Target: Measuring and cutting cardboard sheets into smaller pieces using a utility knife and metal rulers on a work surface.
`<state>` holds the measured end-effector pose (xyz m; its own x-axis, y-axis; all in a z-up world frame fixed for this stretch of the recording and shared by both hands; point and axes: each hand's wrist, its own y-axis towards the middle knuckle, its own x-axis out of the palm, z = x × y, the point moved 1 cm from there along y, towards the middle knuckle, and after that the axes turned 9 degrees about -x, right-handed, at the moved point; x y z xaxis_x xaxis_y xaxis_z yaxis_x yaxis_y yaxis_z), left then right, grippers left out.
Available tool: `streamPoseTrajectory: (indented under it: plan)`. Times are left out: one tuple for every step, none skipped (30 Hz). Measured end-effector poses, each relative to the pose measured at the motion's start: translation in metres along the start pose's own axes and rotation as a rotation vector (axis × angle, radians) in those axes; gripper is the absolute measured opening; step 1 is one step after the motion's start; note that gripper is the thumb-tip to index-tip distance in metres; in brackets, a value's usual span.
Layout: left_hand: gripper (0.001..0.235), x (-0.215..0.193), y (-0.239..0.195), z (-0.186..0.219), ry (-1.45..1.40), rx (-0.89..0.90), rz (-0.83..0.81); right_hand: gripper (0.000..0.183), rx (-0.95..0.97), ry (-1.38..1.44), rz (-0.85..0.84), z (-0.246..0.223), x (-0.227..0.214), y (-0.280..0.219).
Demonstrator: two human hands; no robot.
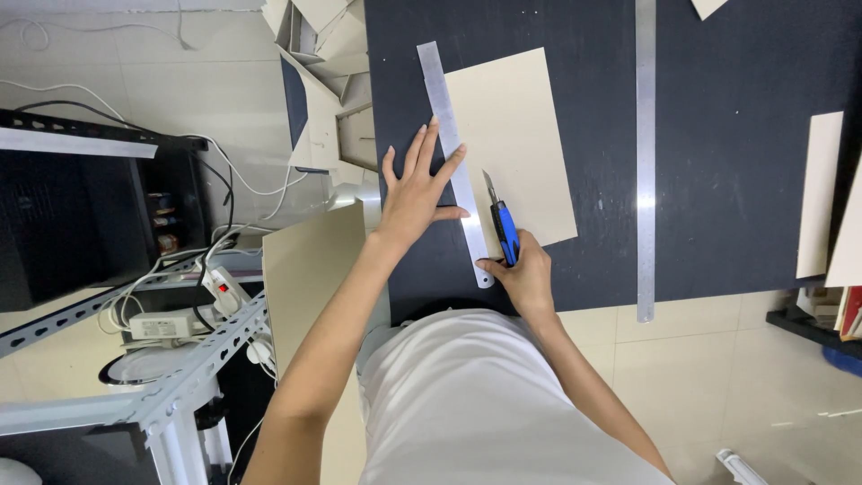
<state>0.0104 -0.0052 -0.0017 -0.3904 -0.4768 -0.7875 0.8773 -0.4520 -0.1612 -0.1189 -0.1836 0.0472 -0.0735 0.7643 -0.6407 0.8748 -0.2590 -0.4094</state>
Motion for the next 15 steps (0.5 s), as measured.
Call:
streamPoseTrajectory:
  plan:
    - [0.097, 0.0, -0.001, 0.001, 0.0, 0.001, 0.0, 0.058, 0.0, 0.0, 0.001, 0.0, 0.0, -0.001]
    - [0.098, 0.0, -0.001, 0.001, -0.004, -0.004, -0.005, 0.058, -0.014, 0.001, 0.005, 0.0, 0.0, -0.001]
    - [0.098, -0.001, -0.001, 0.001, -0.008, -0.009, -0.01, 0.058, -0.028, 0.003, 0.01, 0.0, 0.0, -0.001]
    - [0.098, -0.001, -0.002, 0.001, -0.009, -0.008, -0.007, 0.058, -0.031, 0.002, 0.011, 0.004, 0.003, -0.001]
    - [0.098, -0.002, -0.003, 0.001, -0.009, -0.012, -0.011, 0.058, -0.038, 0.009, 0.017, 0.008, 0.004, -0.001]
    - [0.098, -0.002, 0.001, 0.003, -0.014, -0.01, -0.007, 0.058, -0.05, 0.01, 0.03, 0.012, 0.003, 0.003]
    - [0.098, -0.006, -0.008, 0.001, -0.018, -0.003, 0.002, 0.058, -0.057, 0.004, 0.039, 0.007, 0.007, -0.004]
    - [0.1, -0.007, -0.006, 0.003, 0.007, -0.001, -0.003, 0.058, -0.068, -0.013, 0.025, 0.004, 0.005, -0.004]
    - [0.103, -0.008, -0.003, 0.006, 0.033, 0.0, -0.007, 0.058, -0.078, -0.03, 0.011, 0.001, 0.002, -0.004]
    - [0.103, -0.008, -0.002, 0.007, 0.023, 0.04, 0.018, 0.058, -0.09, -0.044, 0.055, -0.001, 0.0, -0.003]
    - [0.101, -0.007, 0.001, 0.007, 0.034, 0.016, 0.009, 0.057, -0.067, -0.026, 0.03, -0.003, -0.002, 0.0]
    - [0.099, -0.005, -0.004, 0.006, 0.047, -0.014, -0.012, 0.055, -0.035, -0.003, -0.002, -0.005, 0.0, -0.005]
    - [0.099, -0.007, 0.002, 0.009, 0.038, 0.02, 0.001, 0.055, -0.038, -0.011, 0.035, -0.001, -0.002, 0.001]
    - [0.1, -0.007, 0.001, 0.01, 0.062, -0.014, -0.023, 0.057, -0.028, -0.012, -0.007, 0.003, -0.001, 0.002]
    - [0.101, -0.006, 0.0, 0.009, 0.087, -0.049, -0.047, 0.059, -0.018, -0.012, -0.048, 0.008, 0.002, 0.003]
